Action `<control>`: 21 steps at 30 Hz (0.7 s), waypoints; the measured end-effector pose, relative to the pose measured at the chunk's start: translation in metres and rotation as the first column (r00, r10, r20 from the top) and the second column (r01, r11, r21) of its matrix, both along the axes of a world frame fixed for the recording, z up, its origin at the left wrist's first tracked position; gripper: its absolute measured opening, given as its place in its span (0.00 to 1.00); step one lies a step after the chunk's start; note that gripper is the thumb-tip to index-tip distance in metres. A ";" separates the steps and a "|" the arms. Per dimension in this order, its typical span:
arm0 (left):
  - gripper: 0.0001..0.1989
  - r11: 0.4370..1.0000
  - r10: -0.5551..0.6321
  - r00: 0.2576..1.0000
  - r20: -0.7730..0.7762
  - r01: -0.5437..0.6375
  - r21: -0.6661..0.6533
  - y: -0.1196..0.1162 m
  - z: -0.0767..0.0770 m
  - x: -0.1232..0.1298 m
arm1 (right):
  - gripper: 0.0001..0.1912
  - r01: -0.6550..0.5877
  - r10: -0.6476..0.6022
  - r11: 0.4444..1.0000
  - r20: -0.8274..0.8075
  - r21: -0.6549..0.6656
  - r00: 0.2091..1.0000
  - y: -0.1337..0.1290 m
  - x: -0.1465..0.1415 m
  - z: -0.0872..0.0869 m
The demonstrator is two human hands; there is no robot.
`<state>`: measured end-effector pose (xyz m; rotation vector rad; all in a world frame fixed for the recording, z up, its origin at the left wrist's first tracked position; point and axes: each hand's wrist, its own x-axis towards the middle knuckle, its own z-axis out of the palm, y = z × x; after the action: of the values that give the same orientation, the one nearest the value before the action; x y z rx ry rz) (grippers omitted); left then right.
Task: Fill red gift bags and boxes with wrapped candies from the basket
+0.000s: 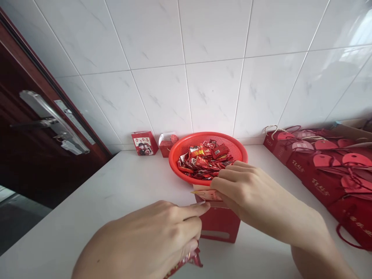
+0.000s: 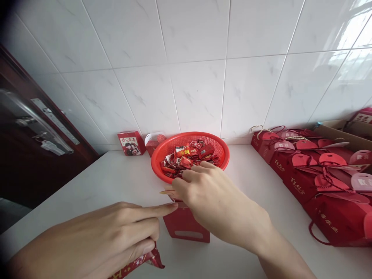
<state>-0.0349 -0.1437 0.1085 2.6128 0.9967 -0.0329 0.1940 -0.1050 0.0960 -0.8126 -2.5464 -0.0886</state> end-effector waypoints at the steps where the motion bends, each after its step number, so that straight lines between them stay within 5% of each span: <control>1: 0.18 1.000 -0.008 1.000 -0.003 0.008 0.004 0.000 0.000 0.000 | 0.19 0.007 -0.007 1.000 -0.010 -0.003 1.000 -0.001 0.002 0.001; 11: 0.18 0.999 -0.037 0.999 0.027 0.036 0.030 0.003 -0.003 -0.001 | 0.15 0.032 -0.030 0.995 -0.022 0.094 0.999 -0.008 0.005 0.001; 21: 0.18 1.000 -0.020 0.999 0.034 0.019 0.025 0.001 -0.002 -0.001 | 0.12 0.031 -0.030 0.998 0.016 -0.056 0.999 -0.006 0.003 0.001</control>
<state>-0.0363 -0.1426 0.1068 2.6364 0.9659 0.0201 0.1974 -0.1113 0.0966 -0.8750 -2.5620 -0.0332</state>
